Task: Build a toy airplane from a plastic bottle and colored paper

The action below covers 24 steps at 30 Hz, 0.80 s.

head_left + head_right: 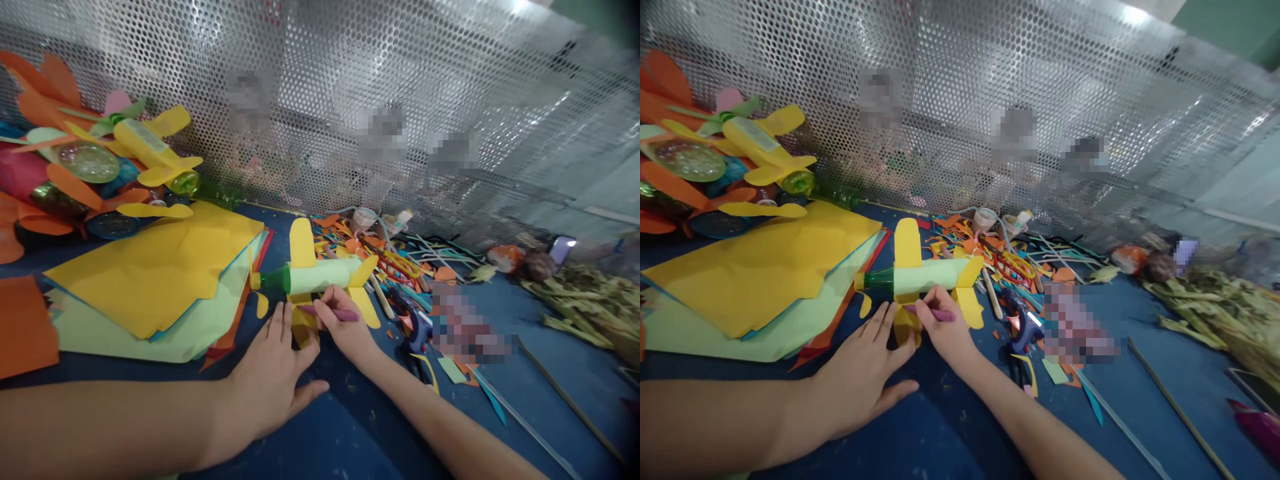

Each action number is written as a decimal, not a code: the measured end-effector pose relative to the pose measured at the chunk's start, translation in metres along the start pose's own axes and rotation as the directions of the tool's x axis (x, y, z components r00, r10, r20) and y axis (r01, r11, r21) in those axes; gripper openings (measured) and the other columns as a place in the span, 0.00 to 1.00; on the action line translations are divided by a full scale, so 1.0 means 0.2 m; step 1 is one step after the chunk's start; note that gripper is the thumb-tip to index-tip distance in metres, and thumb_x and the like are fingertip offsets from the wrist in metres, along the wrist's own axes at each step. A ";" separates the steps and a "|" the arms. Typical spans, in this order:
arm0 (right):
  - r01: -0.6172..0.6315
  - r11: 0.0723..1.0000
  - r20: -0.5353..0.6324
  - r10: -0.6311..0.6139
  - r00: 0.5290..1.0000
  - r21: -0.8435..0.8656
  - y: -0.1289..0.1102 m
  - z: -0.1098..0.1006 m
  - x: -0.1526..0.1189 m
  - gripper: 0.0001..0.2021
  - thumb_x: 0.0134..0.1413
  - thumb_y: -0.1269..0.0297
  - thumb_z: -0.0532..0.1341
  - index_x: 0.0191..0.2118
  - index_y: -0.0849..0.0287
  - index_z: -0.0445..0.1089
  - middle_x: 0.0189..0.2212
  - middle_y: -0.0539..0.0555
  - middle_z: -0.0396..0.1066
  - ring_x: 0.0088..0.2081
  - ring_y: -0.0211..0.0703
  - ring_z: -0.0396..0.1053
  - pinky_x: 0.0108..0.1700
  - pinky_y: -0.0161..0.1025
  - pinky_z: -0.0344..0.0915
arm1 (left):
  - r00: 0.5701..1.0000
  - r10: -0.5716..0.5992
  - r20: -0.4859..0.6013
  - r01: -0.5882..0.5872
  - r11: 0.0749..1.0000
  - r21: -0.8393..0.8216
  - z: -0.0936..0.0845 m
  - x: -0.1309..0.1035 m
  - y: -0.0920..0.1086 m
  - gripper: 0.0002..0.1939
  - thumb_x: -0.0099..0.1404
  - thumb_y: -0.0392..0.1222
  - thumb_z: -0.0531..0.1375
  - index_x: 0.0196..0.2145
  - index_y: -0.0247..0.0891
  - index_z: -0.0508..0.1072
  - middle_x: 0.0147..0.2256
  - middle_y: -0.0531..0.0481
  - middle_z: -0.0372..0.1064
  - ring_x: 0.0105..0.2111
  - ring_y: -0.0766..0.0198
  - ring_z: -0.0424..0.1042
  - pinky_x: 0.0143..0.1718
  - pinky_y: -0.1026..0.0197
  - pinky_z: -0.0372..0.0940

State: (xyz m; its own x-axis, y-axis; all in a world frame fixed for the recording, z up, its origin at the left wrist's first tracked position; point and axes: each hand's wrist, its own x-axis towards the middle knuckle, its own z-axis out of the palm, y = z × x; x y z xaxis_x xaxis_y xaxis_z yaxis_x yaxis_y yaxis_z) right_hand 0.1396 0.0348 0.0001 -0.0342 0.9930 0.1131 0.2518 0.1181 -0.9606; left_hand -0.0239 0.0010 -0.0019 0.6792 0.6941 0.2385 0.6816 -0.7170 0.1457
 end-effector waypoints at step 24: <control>0.032 0.995 -0.090 -0.040 0.995 -0.093 -0.02 -0.02 -0.03 0.11 0.49 0.66 0.56 0.22 0.54 0.52 0.19 0.43 0.50 0.22 0.36 0.51 0.29 0.35 0.59 | 1.000 0.004 -0.019 -0.004 0.999 0.042 0.00 0.00 0.01 0.30 0.61 0.63 0.45 0.49 0.40 0.67 0.55 0.34 0.58 0.57 0.39 0.53 0.49 0.42 0.56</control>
State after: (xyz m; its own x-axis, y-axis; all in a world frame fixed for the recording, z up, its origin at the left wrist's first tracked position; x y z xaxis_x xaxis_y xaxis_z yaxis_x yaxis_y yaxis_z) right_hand 0.1429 0.0280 0.0033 0.0428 0.9839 0.1738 0.3397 0.1493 -0.9286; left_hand -0.0227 0.0009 -0.0009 0.6769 0.6896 0.2575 0.6899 -0.7163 0.1046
